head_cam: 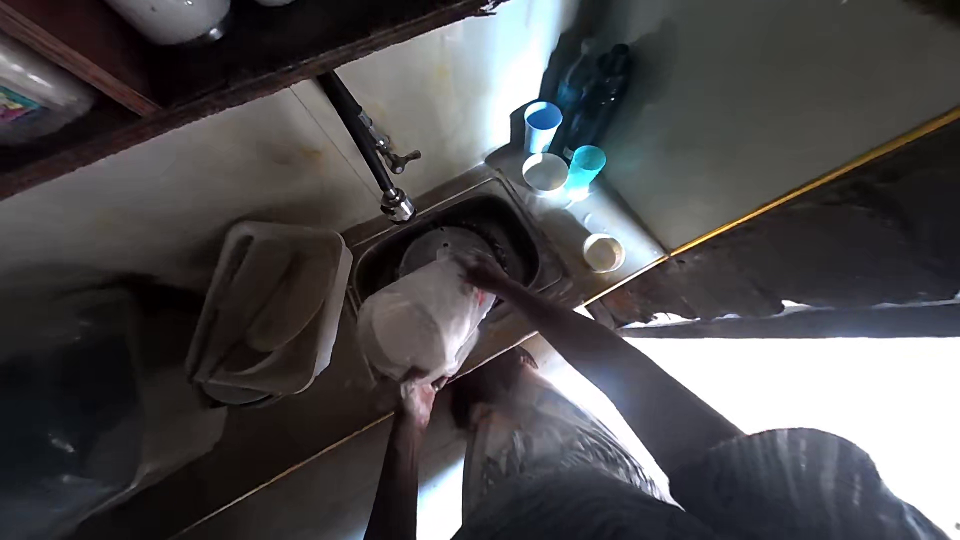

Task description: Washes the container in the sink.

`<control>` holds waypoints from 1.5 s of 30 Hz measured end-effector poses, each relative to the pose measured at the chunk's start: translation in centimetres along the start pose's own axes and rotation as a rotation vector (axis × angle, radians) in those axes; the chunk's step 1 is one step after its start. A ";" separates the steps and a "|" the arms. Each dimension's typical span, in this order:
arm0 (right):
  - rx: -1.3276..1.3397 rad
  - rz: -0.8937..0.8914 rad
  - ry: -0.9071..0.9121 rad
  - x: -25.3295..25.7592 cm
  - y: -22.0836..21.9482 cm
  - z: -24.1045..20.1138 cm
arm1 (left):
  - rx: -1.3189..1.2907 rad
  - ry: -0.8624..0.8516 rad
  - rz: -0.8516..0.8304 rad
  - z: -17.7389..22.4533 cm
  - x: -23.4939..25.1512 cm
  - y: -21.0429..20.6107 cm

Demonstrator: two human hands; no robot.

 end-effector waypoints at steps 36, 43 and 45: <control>-0.089 -0.119 0.075 0.4 -0.3 -1.1 | 1.153 -0.577 0.145 6.5 6.1 -1.5; 0.004 -0.020 -0.182 -1.2 1.2 1.8 | 0.773 -0.306 -0.281 11.3 11.3 -4.7; 0.087 0.003 -0.471 -1.1 2.0 2.0 | 0.732 -0.393 -0.288 11.3 9.5 -6.2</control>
Point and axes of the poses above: each hand's wrist, its own x-axis towards the middle knuckle, its own y-axis out of the back of the hand, z = x × y, the point moved 4 cm from there along x, towards the middle knuckle, and after that the axes turned 2 degrees about -x, right-handed, at the moved point
